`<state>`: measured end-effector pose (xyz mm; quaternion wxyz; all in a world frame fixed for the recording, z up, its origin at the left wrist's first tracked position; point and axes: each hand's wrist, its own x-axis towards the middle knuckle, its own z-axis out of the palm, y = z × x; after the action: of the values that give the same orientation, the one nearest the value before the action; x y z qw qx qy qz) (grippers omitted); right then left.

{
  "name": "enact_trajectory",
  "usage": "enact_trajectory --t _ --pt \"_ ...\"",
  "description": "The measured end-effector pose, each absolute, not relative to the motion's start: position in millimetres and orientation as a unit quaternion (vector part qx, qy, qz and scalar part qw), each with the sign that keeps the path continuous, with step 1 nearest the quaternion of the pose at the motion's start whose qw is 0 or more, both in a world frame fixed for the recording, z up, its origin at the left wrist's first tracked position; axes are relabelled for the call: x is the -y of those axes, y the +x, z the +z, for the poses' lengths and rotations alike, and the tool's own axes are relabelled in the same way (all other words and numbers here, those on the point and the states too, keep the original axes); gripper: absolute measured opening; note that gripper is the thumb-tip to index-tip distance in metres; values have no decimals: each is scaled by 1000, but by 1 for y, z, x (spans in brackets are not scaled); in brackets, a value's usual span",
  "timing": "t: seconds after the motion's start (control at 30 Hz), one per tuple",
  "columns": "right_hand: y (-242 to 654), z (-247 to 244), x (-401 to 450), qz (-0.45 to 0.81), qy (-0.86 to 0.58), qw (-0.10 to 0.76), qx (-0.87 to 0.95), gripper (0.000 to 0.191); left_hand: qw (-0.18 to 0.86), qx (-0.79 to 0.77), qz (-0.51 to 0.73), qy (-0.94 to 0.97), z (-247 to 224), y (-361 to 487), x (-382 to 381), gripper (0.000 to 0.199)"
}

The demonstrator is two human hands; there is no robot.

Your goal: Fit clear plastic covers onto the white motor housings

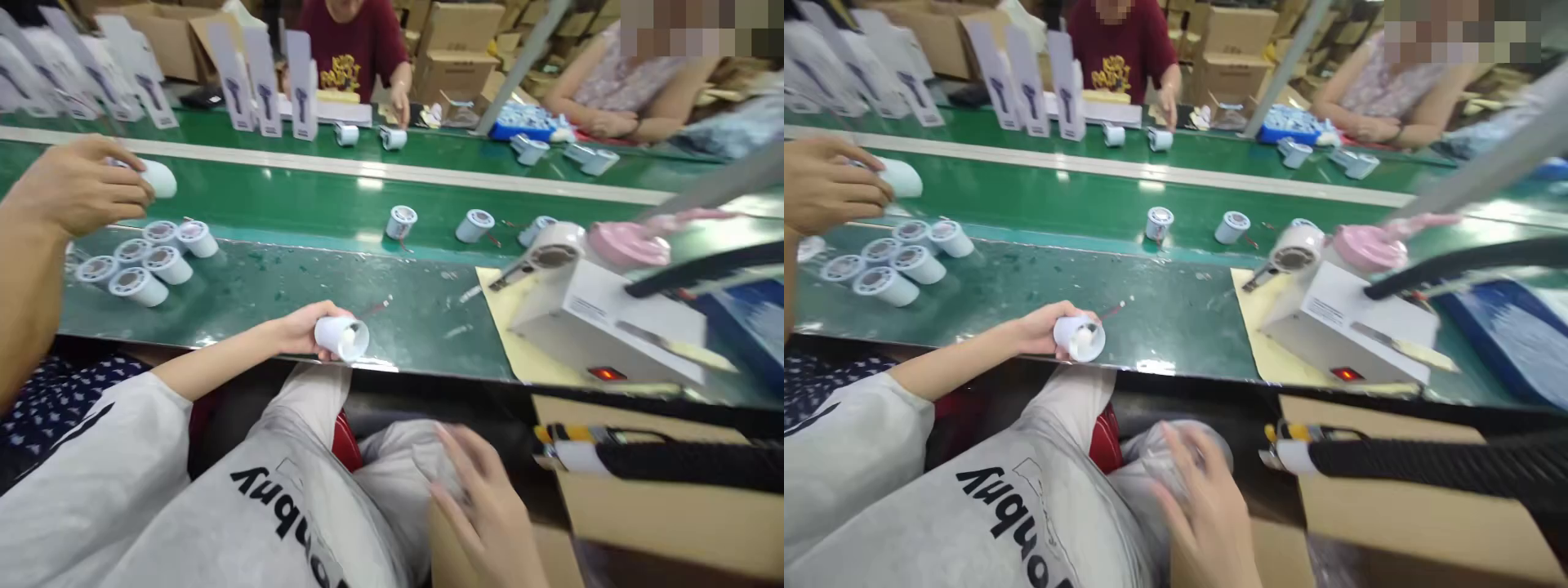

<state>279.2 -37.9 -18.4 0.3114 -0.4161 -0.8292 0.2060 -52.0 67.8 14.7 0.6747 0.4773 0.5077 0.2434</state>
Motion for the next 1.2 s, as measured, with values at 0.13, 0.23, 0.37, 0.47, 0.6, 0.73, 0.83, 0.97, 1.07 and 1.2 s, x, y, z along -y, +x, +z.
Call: enact_trajectory --t 0.13,0.23,0.37,0.47,0.6,0.73,0.83,0.97,1.07,1.2 --pt "246 -6 32 -9 -458 252 852 47 788 -367 130 477 -4 4 -51 50" --pt "240 -9 21 16 -505 220 834 30 655 -348 125 659 0 22 -46 36" --pt "252 -9 26 220 -509 243 796 3 491 -368 183 768 7 30 -39 25" --pt "256 -6 32 360 -500 313 723 21 496 -373 209 756 2 33 -35 46" --pt "253 -5 36 407 -534 397 626 29 493 -356 196 769 -11 34 -33 63" --pt "254 -7 36 451 -538 452 550 30 527 -296 193 773 -14 34 -31 64" --pt "260 -9 36 481 -505 480 532 26 609 -292 199 710 -12 35 -27 67" --pt "268 -9 42 410 -472 422 656 24 714 -323 225 579 -10 37 -22 74" --pt "271 -10 49 342 -463 413 706 33 738 -309 217 559 -9 36 -21 75" --pt "271 -10 56 368 -455 420 694 32 726 -287 191 595 -7 32 -21 82"
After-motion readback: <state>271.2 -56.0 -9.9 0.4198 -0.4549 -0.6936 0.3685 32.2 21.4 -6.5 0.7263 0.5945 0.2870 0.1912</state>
